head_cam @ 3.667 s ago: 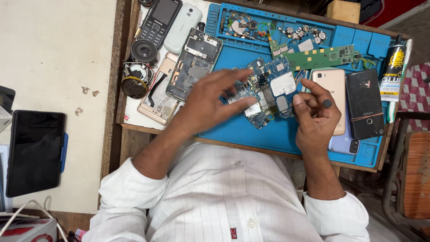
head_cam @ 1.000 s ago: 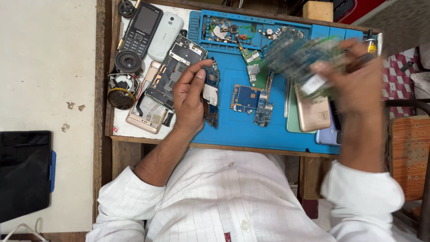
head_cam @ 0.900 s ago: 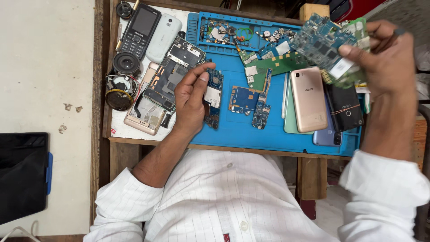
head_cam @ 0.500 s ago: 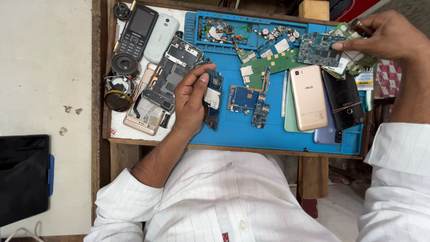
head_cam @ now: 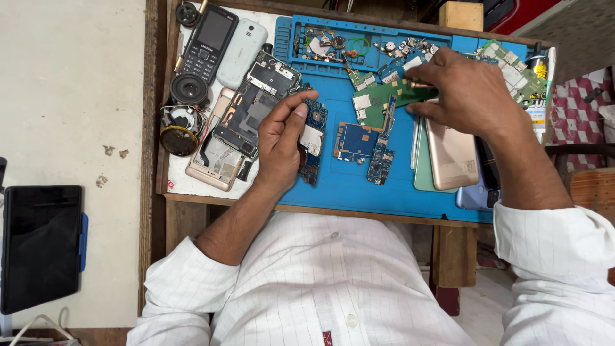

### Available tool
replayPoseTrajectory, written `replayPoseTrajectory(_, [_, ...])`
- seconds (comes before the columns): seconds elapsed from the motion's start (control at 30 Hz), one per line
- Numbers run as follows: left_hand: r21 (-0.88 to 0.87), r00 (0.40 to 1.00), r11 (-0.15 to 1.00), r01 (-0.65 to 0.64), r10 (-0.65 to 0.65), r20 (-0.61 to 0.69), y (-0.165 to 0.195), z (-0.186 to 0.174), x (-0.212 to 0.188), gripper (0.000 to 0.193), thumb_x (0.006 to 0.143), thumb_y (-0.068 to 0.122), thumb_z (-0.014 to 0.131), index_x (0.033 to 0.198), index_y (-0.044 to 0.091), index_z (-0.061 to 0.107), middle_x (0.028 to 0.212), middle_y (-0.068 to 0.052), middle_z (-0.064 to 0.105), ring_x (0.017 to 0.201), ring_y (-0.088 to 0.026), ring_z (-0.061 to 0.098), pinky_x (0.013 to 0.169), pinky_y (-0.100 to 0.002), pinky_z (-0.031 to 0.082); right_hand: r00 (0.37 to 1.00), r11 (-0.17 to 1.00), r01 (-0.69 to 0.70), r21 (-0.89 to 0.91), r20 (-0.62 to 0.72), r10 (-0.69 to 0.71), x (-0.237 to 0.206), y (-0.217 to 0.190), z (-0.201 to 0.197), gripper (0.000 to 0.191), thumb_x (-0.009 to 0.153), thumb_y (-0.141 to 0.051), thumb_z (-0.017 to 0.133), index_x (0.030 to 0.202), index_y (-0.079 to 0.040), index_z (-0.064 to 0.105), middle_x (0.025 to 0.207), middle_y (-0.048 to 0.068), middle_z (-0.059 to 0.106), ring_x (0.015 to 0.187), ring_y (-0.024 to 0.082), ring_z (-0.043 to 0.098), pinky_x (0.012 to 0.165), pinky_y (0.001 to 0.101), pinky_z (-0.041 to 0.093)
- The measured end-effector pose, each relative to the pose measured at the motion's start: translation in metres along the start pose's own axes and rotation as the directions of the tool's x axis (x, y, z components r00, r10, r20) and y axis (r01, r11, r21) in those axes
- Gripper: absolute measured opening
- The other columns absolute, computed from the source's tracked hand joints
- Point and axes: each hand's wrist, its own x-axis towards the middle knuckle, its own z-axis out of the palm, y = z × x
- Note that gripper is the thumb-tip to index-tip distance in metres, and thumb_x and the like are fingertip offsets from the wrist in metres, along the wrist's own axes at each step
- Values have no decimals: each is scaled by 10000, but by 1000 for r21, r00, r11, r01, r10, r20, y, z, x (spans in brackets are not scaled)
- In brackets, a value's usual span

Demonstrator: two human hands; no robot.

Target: The person repairs a disassembled smartphone at a workbench. They hold the phone chassis and use tweezers to manipulate small internal components, then work on the exposed motherboard, prying and adjusting parts with the tool and repositioning the board and other phone parts on the mat.

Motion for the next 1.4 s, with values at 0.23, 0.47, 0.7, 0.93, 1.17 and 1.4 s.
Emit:
replayPoseTrajectory(0.23, [9,1000,1000,21,-21,5,1,2,0,267,1121,149,535,1315,21,667,952,25,692,788,4,567,720,-168,497,991,996,87,29,-104,-84,-4,6,-4,548,750,-471,878,1199,-182,753,1138,76,717,926,279,721,750,435,571])
replayPoseTrajectory(0.47, [10,999,999,39,-39,11,3,2,0,268,1121,149,535,1316,25,671,926,27,681,760,8,553,690,-163,480,861,965,233,-120,-436,-263,-15,3,-12,452,904,-433,907,1247,-172,773,1157,22,780,829,169,746,639,289,547])
replayPoseTrajectory(0.7, [65,1000,998,-3,2,14,3,2,1,270,1127,149,534,1324,22,669,967,36,688,778,5,531,726,-164,477,814,960,220,170,-574,-85,-27,29,-14,451,980,-281,893,1285,1,717,1094,134,755,878,160,741,738,261,607])
replayPoseTrajectory(0.93, [19,999,999,48,-48,6,5,2,0,265,1120,146,539,1311,23,675,883,50,658,733,14,527,666,-155,463,896,541,201,817,-376,235,-34,61,-2,408,952,-200,870,1280,-38,690,1223,101,733,1012,135,690,880,298,558])
replayPoseTrajectory(1.17, [-3,999,999,43,-43,4,4,0,-1,265,1120,136,542,1319,19,672,919,45,666,765,12,531,693,-158,465,923,-75,315,946,-287,255,-24,66,28,255,1023,-151,826,1220,-57,695,1173,111,761,1031,155,744,892,308,634])
replayPoseTrajectory(1.4, [-45,999,998,37,-37,7,0,-3,-1,260,1126,119,534,1327,14,661,986,26,694,823,-1,569,746,-170,492,840,437,194,878,-378,388,-72,114,-10,366,1040,-267,812,1319,-87,657,1201,27,727,1064,126,725,938,274,606])
